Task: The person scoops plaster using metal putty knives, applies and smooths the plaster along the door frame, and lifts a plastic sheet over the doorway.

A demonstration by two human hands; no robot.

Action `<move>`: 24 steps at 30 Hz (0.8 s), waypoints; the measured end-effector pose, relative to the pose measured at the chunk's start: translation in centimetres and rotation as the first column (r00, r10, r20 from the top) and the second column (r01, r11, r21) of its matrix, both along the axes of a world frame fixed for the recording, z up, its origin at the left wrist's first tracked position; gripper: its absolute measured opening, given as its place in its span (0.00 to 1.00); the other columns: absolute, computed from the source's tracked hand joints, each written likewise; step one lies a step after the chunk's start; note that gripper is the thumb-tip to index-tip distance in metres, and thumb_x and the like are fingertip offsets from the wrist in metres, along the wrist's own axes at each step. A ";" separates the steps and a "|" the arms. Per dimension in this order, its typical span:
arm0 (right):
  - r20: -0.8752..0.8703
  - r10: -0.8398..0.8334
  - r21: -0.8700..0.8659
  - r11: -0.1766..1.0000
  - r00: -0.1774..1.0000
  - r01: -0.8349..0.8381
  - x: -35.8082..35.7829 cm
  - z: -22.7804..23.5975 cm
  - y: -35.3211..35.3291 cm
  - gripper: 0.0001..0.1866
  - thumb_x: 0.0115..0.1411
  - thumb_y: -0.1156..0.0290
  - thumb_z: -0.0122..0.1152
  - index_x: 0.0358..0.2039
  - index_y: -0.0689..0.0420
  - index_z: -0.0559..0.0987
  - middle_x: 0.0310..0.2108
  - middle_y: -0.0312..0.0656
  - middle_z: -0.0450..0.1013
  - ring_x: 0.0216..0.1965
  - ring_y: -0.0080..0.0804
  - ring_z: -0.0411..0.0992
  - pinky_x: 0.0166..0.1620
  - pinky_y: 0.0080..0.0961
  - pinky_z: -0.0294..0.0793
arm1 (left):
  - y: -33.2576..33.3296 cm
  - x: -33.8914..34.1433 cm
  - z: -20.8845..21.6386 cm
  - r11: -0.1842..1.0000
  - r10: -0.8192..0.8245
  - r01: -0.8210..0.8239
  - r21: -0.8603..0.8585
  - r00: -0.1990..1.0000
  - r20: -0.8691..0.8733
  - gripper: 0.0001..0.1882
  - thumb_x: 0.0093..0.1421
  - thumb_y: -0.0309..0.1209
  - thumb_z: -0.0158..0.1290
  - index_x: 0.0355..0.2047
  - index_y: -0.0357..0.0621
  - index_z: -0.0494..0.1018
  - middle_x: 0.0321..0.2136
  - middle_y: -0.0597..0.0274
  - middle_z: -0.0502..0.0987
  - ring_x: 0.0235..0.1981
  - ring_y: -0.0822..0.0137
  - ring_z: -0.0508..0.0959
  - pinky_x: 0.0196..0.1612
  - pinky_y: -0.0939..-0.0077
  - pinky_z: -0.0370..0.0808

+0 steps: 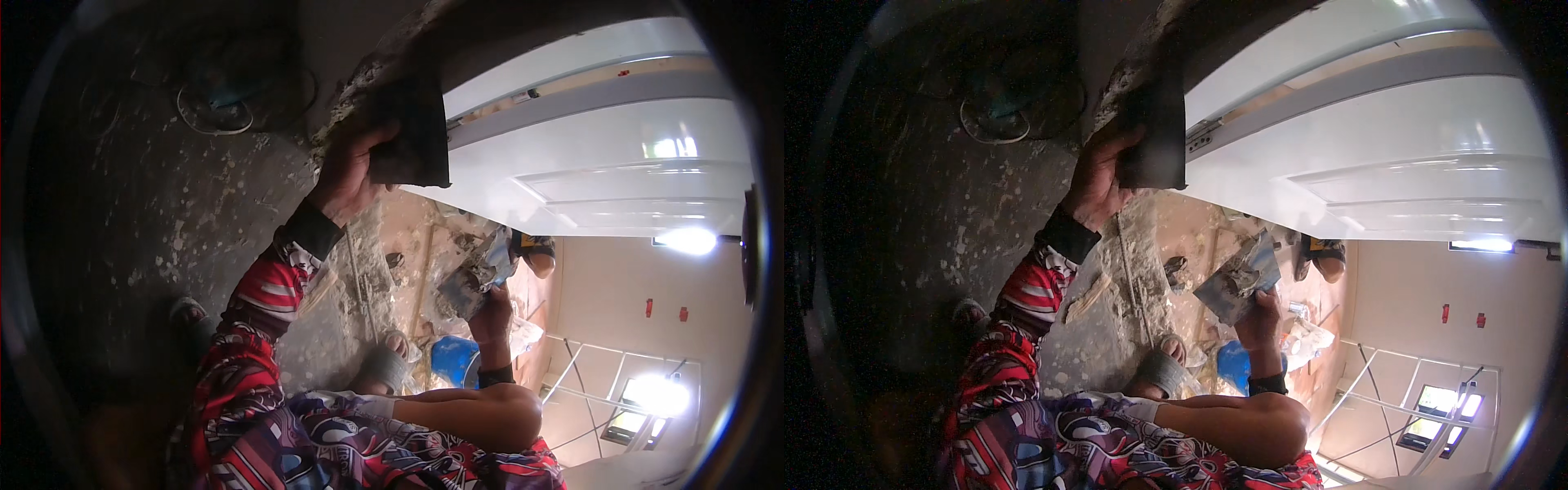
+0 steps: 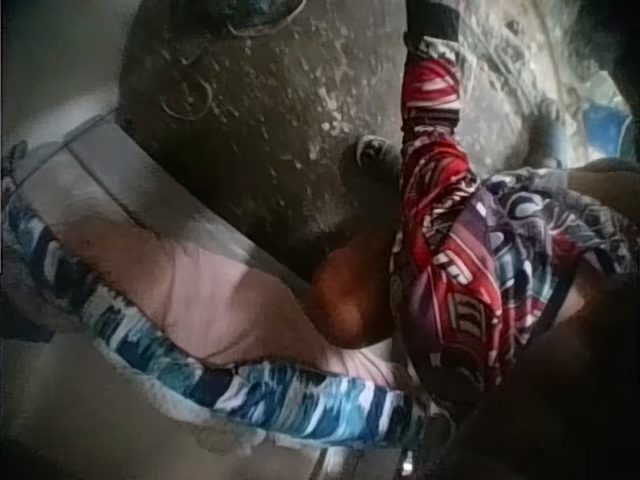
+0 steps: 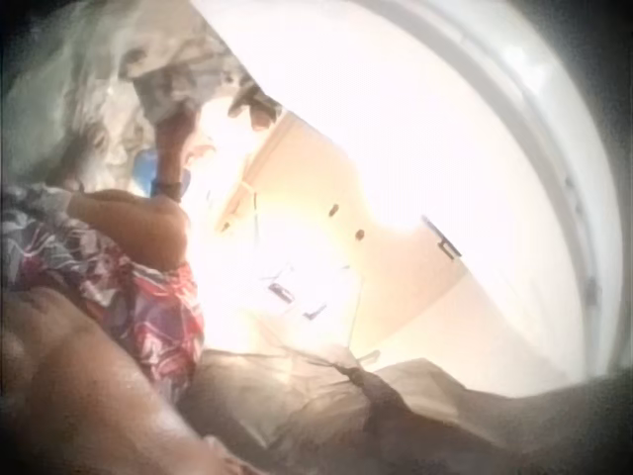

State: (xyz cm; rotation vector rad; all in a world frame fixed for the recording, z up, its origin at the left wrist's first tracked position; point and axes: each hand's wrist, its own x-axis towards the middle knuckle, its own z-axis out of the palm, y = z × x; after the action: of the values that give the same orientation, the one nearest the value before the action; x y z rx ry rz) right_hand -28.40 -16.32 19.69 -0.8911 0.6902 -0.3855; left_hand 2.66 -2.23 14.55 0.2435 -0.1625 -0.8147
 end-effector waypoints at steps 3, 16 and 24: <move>0.022 -0.028 -0.012 1.000 0.999 0.028 0.0 0.3 0.1 0.35 0.52 0.71 0.57 0.61 0.59 0.59 0.56 0.48 0.66 0.57 0.47 0.66 0.60 0.48 0.67 | -0.1 -0.2 1.5 0.998 0.041 -0.042 0.057 0.999 0.020 0.15 0.58 0.33 0.55 0.45 0.42 0.70 0.28 0.63 0.77 0.22 0.70 0.77 0.20 0.78 0.71; 0.016 -0.030 -0.043 0.999 0.999 0.030 -0.3 1.1 0.5 0.35 0.52 0.70 0.56 0.61 0.58 0.60 0.56 0.47 0.66 0.56 0.47 0.67 0.60 0.48 0.66 | -1.0 -0.4 1.3 0.987 -0.031 0.020 -0.161 0.997 -0.065 0.23 0.58 0.30 0.56 0.54 0.39 0.68 0.44 0.58 0.77 0.42 0.65 0.79 0.45 0.72 0.79; 0.024 -0.020 -0.063 0.998 1.000 0.022 -0.3 1.4 0.4 0.35 0.52 0.70 0.56 0.61 0.58 0.60 0.56 0.48 0.66 0.56 0.46 0.67 0.60 0.47 0.66 | -0.7 -0.3 2.8 0.963 -0.116 0.123 -0.239 0.992 0.040 0.20 0.61 0.33 0.54 0.53 0.44 0.68 0.36 0.64 0.78 0.29 0.74 0.78 0.26 0.84 0.74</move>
State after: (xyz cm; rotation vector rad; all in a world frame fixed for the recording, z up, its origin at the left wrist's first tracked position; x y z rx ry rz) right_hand -28.70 -15.88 21.06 -0.9388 0.6694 -0.4380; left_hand 2.39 -2.89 17.35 0.0142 -0.3006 -0.9033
